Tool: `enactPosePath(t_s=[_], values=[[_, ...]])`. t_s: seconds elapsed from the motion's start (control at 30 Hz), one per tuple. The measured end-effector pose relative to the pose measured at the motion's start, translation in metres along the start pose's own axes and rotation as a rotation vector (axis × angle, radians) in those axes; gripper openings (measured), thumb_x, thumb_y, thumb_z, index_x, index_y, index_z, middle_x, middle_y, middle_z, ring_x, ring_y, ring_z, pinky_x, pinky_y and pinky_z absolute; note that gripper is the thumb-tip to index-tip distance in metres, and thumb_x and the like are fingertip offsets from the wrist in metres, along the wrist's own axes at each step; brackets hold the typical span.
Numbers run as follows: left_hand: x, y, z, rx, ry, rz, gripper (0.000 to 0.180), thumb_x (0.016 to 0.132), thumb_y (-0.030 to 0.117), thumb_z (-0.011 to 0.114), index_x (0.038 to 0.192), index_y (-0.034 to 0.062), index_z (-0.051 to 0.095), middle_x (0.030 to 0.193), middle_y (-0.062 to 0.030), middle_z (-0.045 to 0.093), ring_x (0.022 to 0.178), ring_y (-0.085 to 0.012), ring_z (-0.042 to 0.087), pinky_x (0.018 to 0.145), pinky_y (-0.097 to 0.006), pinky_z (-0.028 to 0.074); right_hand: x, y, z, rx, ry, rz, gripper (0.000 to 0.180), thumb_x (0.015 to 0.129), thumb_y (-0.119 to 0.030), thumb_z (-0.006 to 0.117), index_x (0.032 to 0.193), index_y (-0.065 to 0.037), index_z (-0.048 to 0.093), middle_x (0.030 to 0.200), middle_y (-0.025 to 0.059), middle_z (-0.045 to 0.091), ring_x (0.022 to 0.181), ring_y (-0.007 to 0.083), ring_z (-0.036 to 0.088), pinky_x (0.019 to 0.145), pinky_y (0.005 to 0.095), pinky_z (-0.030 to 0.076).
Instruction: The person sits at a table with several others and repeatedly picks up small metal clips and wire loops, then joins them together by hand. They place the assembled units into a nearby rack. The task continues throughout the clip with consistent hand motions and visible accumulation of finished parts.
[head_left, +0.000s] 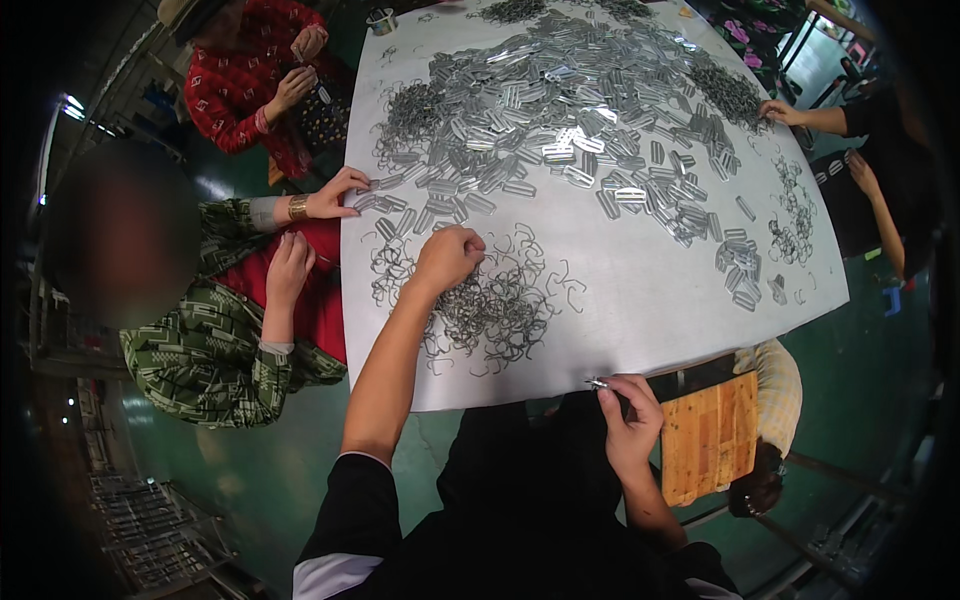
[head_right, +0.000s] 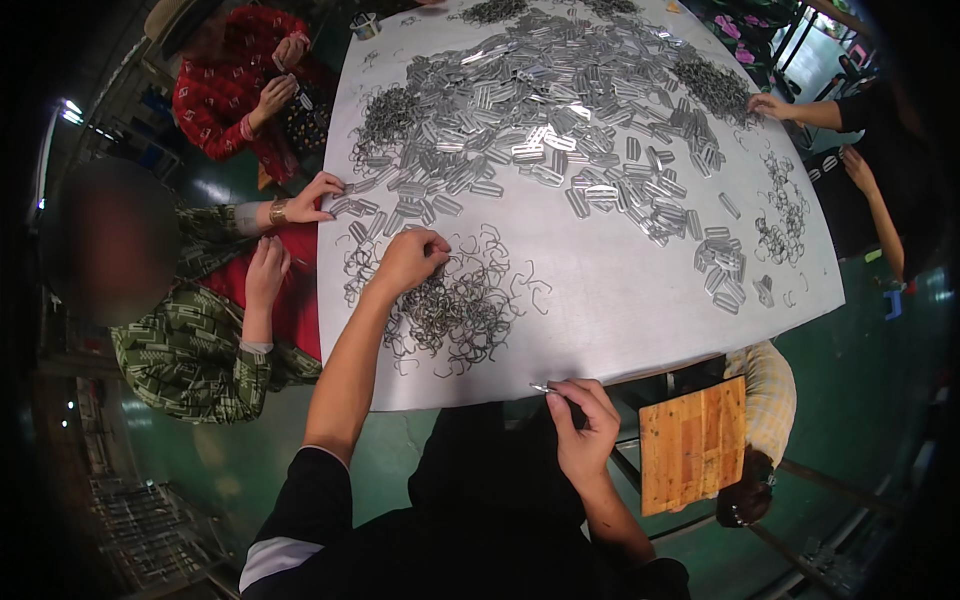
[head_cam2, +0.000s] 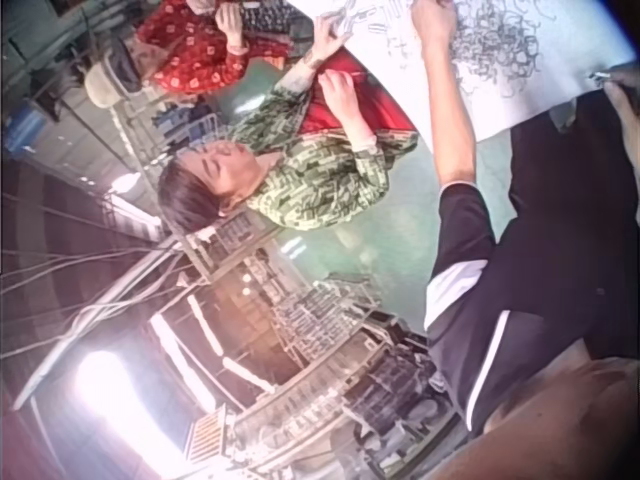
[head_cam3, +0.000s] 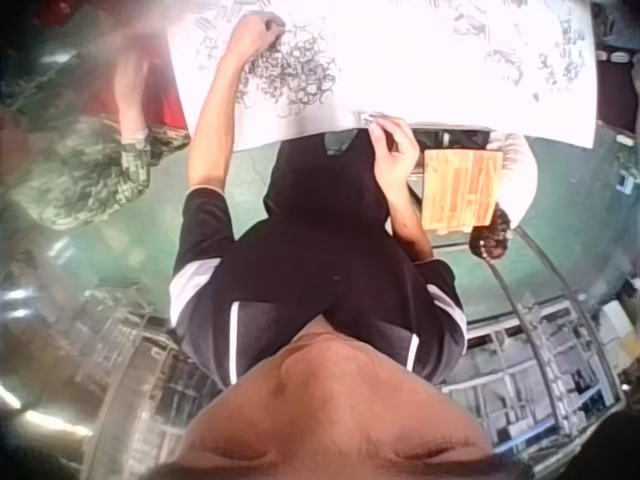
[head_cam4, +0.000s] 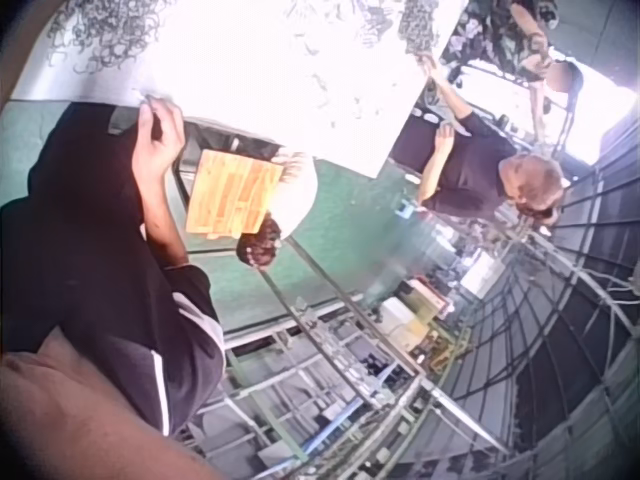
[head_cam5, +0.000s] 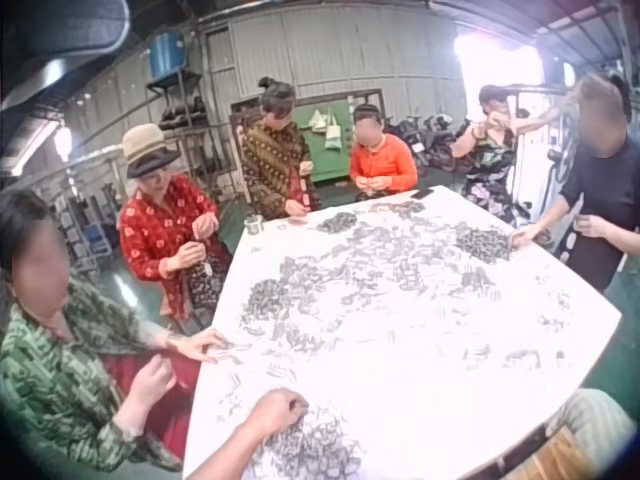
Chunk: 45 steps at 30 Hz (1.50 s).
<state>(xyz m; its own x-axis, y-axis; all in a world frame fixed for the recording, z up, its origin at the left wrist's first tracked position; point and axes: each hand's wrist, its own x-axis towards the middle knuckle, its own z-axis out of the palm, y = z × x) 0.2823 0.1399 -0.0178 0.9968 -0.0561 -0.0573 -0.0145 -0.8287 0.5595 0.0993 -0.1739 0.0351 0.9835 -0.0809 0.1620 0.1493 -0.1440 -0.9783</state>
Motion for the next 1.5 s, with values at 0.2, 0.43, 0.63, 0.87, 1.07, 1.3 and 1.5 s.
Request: enactPosePath(t_s=[0.2,0.43,0.63,0.87,1.07,1.3,1.5], values=[[0.012,-0.005,0.003,0.129,-0.059,0.093,0.013,0.076,0.013,0.075,0.085,0.0040,0.073,0.084,-0.0113,0.070,0.083,-0.0300,0.067,0.077,-0.040,0.052,-0.001,-0.003,-0.001,0.000,0.006,0.007,0.013,0.086,0.006,0.069,0.099,0.006,0.070,0.094,0.0130,0.068,0.087,0.0195,0.065,0.081,0.0278,0.051],[0.026,-0.009,0.008,0.108,-0.278,0.038,0.011,0.077,0.015,0.074,0.082,0.0051,0.072,0.080,-0.0130,0.070,0.080,-0.0321,0.066,0.076,-0.040,0.052,-0.001,-0.006,-0.001,-0.022,0.007,-0.005,0.012,0.086,0.005,0.070,0.098,0.006,0.070,0.094,0.0125,0.068,0.087,0.0191,0.065,0.081,0.0275,0.051],[0.013,-0.002,0.004,0.059,-0.134,0.112,0.012,0.080,0.013,0.066,0.084,0.0036,0.071,0.084,-0.0169,0.071,0.082,-0.0380,0.067,0.079,-0.045,0.053,-0.003,-0.008,-0.002,-0.023,0.022,-0.028,0.012,0.086,0.004,0.070,0.098,0.006,0.071,0.093,0.0117,0.068,0.086,0.0188,0.065,0.080,0.0271,0.050],[-0.086,0.060,0.008,-0.376,0.136,0.011,0.007,0.085,0.002,0.068,0.092,0.0001,0.070,0.082,-0.0085,0.068,0.074,-0.0170,0.065,0.070,-0.029,0.051,-0.009,-0.010,0.005,-0.036,0.011,-0.066,0.010,0.086,0.003,0.071,0.096,0.005,0.071,0.091,0.0115,0.070,0.085,0.0183,0.067,0.079,0.0270,0.051],[-0.174,0.110,0.015,-1.388,0.016,-0.106,0.012,0.088,-0.006,0.067,0.098,0.0014,0.066,0.091,-0.0079,0.067,0.082,-0.0150,0.063,0.076,-0.029,0.051,-0.013,-0.018,0.022,-0.056,-0.032,-0.034,0.010,0.087,0.002,0.071,0.096,0.005,0.070,0.089,0.0114,0.071,0.082,0.0172,0.067,0.078,0.0272,0.051],[-0.216,0.127,0.020,-1.586,0.167,0.051,0.014,0.085,-0.008,0.070,0.095,0.0023,0.068,0.113,-0.0092,0.065,0.099,-0.0146,0.060,0.088,-0.030,0.048,-0.033,-0.032,0.040,-0.023,-0.068,-0.036,0.012,0.086,0.000,0.074,0.098,0.005,0.072,0.088,0.0109,0.071,0.079,0.0156,0.067,0.075,0.0268,0.051],[-0.218,0.126,0.029,-1.339,0.314,0.104,0.016,0.080,-0.009,0.075,0.091,0.0021,0.069,0.121,-0.0111,0.061,0.108,-0.0179,0.057,0.097,-0.034,0.045,-0.042,-0.038,0.044,-0.070,-0.111,-0.067,0.013,0.085,-0.001,0.075,0.097,0.003,0.072,0.089,0.0112,0.072,0.080,0.0193,0.068,0.074,0.0288,0.052]])
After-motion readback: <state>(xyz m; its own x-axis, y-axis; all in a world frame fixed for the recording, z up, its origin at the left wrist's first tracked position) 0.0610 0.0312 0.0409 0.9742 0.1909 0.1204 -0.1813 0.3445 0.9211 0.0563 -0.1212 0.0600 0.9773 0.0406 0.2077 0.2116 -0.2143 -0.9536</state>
